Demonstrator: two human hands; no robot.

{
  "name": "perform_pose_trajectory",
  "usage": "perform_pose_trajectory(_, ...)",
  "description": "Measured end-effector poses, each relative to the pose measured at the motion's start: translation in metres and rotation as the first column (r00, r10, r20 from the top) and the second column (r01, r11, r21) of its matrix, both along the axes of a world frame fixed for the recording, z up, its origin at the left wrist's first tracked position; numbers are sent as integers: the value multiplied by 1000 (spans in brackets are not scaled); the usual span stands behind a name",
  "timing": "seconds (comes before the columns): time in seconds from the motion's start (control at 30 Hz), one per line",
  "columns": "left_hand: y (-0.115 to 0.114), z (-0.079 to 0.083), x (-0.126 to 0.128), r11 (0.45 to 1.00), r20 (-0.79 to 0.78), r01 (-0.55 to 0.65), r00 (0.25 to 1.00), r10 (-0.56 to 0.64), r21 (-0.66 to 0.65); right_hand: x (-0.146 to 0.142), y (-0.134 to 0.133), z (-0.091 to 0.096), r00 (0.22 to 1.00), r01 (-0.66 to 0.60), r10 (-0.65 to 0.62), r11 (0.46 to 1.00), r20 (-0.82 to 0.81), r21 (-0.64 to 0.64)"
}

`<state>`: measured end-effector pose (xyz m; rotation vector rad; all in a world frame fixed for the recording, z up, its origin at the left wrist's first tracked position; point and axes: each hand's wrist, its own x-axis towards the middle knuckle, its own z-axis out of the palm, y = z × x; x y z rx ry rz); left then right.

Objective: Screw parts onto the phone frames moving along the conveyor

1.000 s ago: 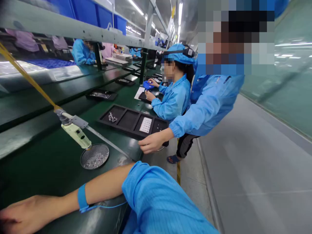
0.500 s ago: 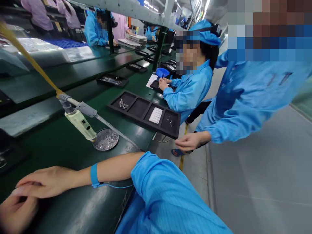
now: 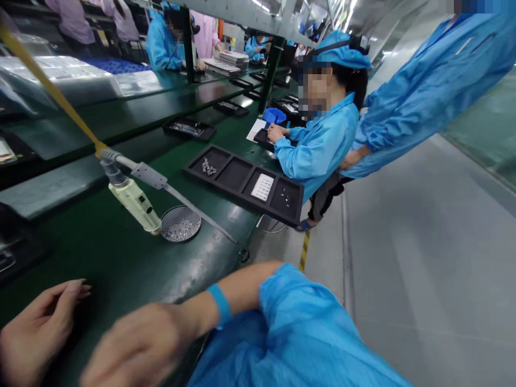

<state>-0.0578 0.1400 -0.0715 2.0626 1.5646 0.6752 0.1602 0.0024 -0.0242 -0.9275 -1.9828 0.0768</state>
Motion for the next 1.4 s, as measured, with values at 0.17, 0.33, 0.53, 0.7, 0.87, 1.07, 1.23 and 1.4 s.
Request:
perform_pose_trajectory(0.17,-10,14,13,986,49,-59,997,67,-156,136,-74,4,847,459,-478,878,-231,-135)
perform_pose_trajectory(0.33,-13,13,11,988,66,-46,996,56,-149,208,-67,-13,739,600,-673,646,18,-471)
perform_pose_trajectory(0.53,-19,19,12,992,118,-9,993,24,-122,207,-65,-35,833,520,-544,706,101,-480)
perform_pose_trajectory(0.7,-23,30,15,988,103,25,995,-10,-151,209,-64,-40,843,522,-515,711,156,-471)
perform_pose_trajectory(0.87,-23,28,17,993,129,17,992,-1,-118,205,-62,-40,837,544,-495,710,232,-448)
perform_pose_trajectory(1.07,-24,29,16,994,118,53,992,-42,-92,208,-56,-32,853,520,-414,734,319,-437)
perform_pose_trajectory(1.23,-24,27,15,995,135,65,989,-55,-74,214,-54,-34,881,465,-353,767,314,-441)
perform_pose_trajectory(1.4,-26,29,15,994,146,72,987,-59,-81,212,-51,-39,866,493,-385,764,318,-417)
